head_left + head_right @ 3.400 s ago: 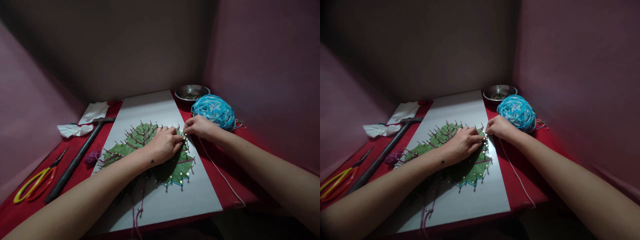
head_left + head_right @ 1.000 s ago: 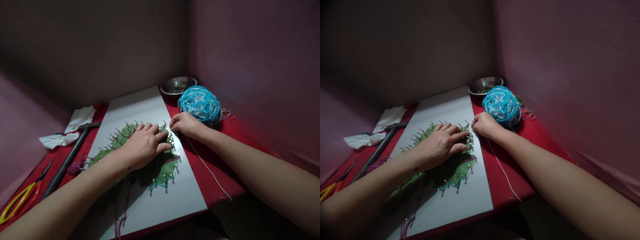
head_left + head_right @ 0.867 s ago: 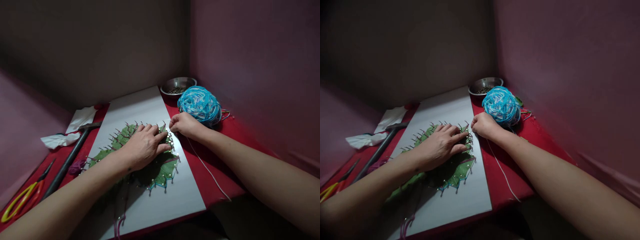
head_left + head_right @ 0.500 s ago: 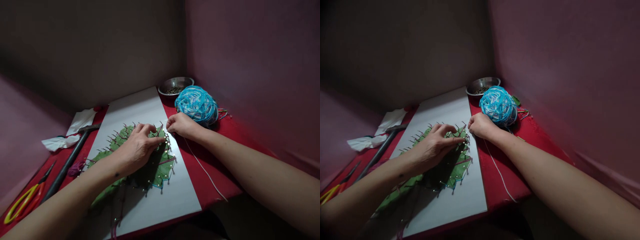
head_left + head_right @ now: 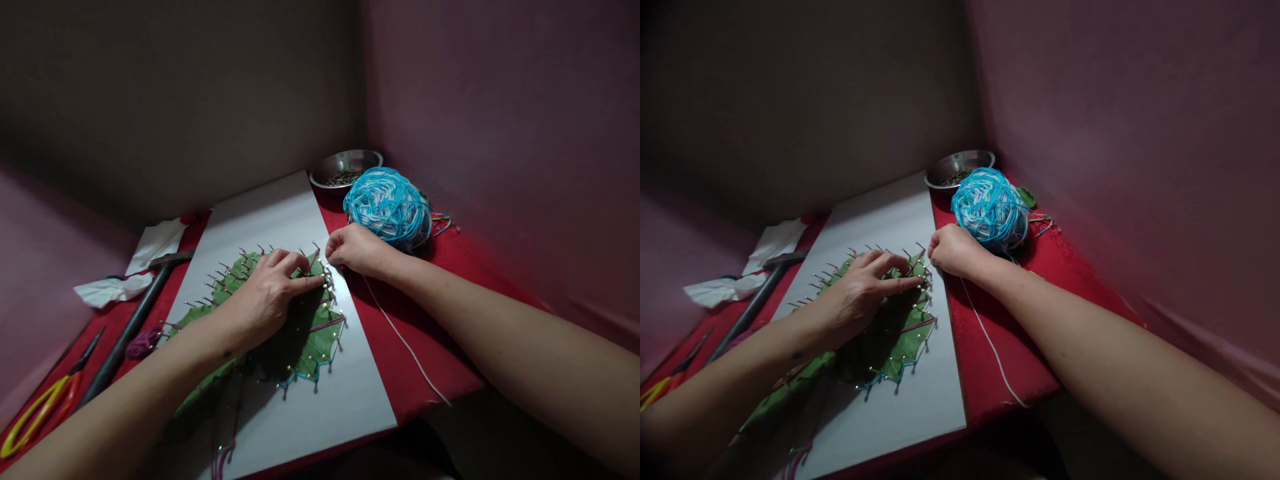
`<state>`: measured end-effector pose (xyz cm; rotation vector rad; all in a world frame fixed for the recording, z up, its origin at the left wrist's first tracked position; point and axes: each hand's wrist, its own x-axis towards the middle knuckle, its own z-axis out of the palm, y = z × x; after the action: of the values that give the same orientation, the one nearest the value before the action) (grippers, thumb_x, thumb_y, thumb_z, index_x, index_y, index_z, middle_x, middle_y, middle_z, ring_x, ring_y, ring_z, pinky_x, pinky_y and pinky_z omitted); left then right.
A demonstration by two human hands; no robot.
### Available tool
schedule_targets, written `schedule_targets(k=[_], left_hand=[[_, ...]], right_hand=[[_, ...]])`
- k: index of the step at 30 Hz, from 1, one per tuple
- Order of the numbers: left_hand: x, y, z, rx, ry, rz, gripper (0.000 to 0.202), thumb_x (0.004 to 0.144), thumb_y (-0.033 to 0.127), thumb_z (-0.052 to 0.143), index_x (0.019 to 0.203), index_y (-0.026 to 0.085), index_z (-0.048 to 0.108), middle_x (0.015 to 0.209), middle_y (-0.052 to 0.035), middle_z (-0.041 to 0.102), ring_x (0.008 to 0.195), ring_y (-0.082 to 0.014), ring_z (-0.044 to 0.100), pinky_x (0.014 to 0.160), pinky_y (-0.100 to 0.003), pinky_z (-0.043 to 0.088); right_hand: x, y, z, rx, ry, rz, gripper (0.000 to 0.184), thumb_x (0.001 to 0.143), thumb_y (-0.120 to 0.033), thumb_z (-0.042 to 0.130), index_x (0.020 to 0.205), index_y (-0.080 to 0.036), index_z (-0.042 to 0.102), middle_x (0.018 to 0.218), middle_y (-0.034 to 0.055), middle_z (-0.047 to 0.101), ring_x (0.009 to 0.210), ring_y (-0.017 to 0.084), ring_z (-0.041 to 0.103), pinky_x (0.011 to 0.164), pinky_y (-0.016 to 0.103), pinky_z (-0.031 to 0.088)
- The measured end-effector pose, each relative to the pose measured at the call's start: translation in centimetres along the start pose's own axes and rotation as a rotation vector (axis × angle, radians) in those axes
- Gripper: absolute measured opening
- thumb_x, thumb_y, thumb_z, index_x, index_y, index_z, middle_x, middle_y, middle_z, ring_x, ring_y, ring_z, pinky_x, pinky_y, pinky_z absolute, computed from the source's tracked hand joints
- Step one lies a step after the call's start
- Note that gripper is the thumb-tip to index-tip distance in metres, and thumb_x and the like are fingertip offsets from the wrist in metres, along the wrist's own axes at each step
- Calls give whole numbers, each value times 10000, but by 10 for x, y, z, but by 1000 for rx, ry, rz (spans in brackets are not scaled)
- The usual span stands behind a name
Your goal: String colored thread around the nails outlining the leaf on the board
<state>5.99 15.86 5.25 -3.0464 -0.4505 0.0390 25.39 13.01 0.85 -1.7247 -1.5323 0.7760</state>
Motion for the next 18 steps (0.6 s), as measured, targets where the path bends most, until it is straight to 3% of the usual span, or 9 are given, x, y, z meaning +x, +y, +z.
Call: schedule_targets(k=[8, 13, 18], left_hand=[[2, -5, -4, 115, -12, 88, 603, 724, -16, 416, 1181, 330, 604, 1070, -79, 534, 958, -239, 429, 841, -418, 329], [0, -1, -5, 86, -3, 70, 616, 718, -28, 405, 1175, 333, 605, 1055, -78, 539, 942, -232, 431, 821, -405, 335], [5, 9, -7, 67, -23, 71, 496, 745, -10, 403, 1059, 274, 660, 1010, -69, 567, 960, -227, 449, 841, -397, 334]], right_hand=[[-1, 0, -1, 4, -7, -3, 155, 606, -61, 583, 687, -136, 692, 594, 20, 639, 546, 98, 531, 512, 203, 359], [-1, -1, 0, 7, -5, 2, 149, 610, -70, 586, 690, -139, 692, 595, 18, 638, 555, 101, 536, 516, 202, 368], [-1, 1, 1, 14, -2, 0, 141, 609, -73, 593, 685, -141, 690, 593, 18, 637, 552, 102, 536, 513, 203, 368]])
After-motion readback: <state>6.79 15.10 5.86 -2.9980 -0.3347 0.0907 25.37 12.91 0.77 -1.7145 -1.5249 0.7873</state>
